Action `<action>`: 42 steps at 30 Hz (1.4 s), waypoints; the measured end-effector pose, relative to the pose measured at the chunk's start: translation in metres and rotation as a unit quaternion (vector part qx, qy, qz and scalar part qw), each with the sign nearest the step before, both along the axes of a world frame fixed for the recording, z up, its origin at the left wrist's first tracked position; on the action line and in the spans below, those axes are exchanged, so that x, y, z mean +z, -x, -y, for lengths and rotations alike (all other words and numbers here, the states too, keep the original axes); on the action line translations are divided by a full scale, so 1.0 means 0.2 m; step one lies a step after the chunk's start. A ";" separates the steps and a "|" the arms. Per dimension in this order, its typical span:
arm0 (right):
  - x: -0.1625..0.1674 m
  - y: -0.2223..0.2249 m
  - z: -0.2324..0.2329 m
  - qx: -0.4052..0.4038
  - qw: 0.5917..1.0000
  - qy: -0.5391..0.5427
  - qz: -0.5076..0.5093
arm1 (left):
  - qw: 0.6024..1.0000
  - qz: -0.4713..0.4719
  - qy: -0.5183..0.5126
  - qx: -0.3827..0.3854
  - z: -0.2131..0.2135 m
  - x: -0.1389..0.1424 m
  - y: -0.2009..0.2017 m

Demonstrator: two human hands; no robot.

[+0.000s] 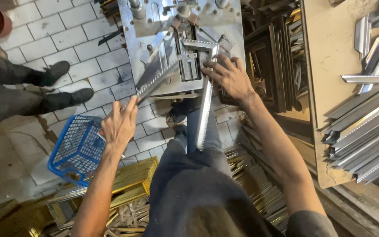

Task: The person picks up cut metal picture frame moulding pieces from the work table, places two mitred corners into a manual frame joining press, and operates the press to fasten the corners. They then set the joined frame on the table and repeat the cycle with additional frame sections.

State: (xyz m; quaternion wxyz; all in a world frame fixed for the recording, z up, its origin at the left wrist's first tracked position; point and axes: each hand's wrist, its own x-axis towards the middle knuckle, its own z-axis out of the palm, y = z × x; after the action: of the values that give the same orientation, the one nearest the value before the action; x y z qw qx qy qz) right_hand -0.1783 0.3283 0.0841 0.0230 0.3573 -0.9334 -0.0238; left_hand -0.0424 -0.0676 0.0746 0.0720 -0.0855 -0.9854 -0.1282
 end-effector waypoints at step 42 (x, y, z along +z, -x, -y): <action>-0.05 0.37 0.12 -0.147 0.956 0.252 -0.020 | 0.993 -0.065 -0.078 0.057 -0.54 -0.09 0.86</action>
State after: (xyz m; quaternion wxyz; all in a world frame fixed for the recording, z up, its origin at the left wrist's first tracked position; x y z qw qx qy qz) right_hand -0.2527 0.3041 0.0740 0.1271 0.1984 -0.9507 0.2017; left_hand -0.2147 0.0412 0.0569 0.1495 -0.0311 -0.9690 -0.1941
